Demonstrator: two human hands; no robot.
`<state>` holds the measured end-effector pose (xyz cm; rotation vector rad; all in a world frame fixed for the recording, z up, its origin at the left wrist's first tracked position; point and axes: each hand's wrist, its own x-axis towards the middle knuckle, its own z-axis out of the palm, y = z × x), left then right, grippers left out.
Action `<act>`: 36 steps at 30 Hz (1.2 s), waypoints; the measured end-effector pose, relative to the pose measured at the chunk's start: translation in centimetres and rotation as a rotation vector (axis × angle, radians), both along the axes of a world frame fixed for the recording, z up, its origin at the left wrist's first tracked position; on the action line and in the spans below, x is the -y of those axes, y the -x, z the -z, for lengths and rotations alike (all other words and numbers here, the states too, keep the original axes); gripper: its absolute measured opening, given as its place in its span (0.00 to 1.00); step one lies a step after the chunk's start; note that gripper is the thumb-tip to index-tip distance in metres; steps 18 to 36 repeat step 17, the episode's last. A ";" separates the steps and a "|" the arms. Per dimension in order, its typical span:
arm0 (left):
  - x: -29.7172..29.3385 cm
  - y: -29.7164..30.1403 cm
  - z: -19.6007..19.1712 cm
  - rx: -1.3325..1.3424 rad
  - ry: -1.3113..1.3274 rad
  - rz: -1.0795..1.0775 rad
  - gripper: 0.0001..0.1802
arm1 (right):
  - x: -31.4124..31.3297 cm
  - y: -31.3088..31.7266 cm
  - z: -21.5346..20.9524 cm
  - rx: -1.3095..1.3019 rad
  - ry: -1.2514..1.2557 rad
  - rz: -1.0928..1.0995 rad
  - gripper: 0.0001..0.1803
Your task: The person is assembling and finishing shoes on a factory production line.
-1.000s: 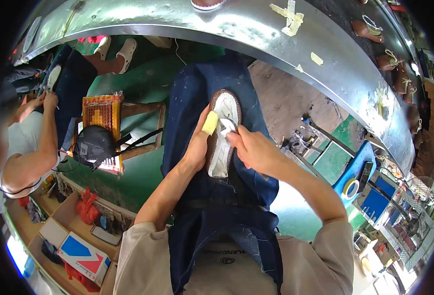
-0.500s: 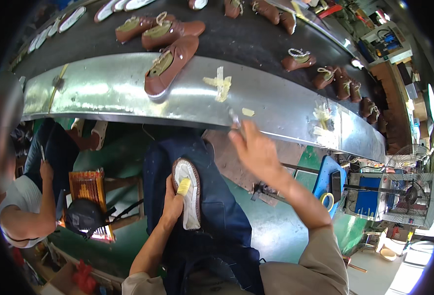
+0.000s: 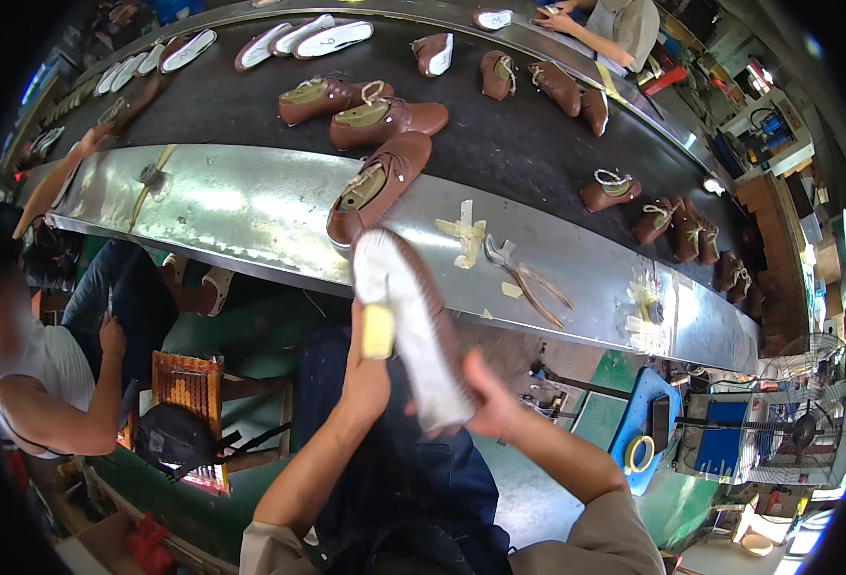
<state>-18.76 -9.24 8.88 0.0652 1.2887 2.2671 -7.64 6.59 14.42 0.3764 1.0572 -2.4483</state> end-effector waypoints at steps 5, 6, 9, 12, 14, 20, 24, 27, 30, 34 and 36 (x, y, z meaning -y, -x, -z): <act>0.1 7.1 -3.9 -1.000 0.629 -0.278 0.37 | -10.1 6.4 -4.9 0.055 -0.739 0.372 0.50; 0.0 8.4 -4.0 -1.025 0.681 -0.323 0.37 | -14.3 7.7 -5.2 0.119 -0.982 0.393 0.47; -0.8 11.8 -3.6 -1.017 0.763 -0.380 0.38 | -23.2 11.6 -4.1 0.035 -1.472 0.561 0.31; -1.9 14.1 -3.1 -0.765 0.785 -0.129 0.42 | -26.2 12.8 -3.0 -0.076 -1.598 0.503 0.20; -1.8 14.7 -2.0 -0.844 0.931 -0.200 0.42 | -26.8 15.2 -2.6 -0.167 -1.670 0.481 0.17; -2.7 14.6 -0.9 -0.939 1.083 -0.296 0.41 | -28.5 18.3 -3.8 -0.173 -1.813 0.484 0.15; -2.7 14.6 -0.9 -0.939 1.083 -0.296 0.41 | -28.5 18.3 -3.8 -0.173 -1.813 0.484 0.15; -2.7 14.6 -0.9 -0.939 1.083 -0.296 0.41 | -28.5 18.3 -3.8 -0.173 -1.813 0.484 0.15; -2.7 14.6 -0.9 -0.939 1.083 -0.296 0.41 | -28.5 18.3 -3.8 -0.173 -1.813 0.484 0.15; -2.7 14.6 -0.9 -0.939 1.083 -0.296 0.41 | -28.5 18.3 -3.8 -0.173 -1.813 0.484 0.15; -2.7 14.6 -0.9 -0.939 1.083 -0.296 0.41 | -28.5 18.3 -3.8 -0.173 -1.813 0.484 0.15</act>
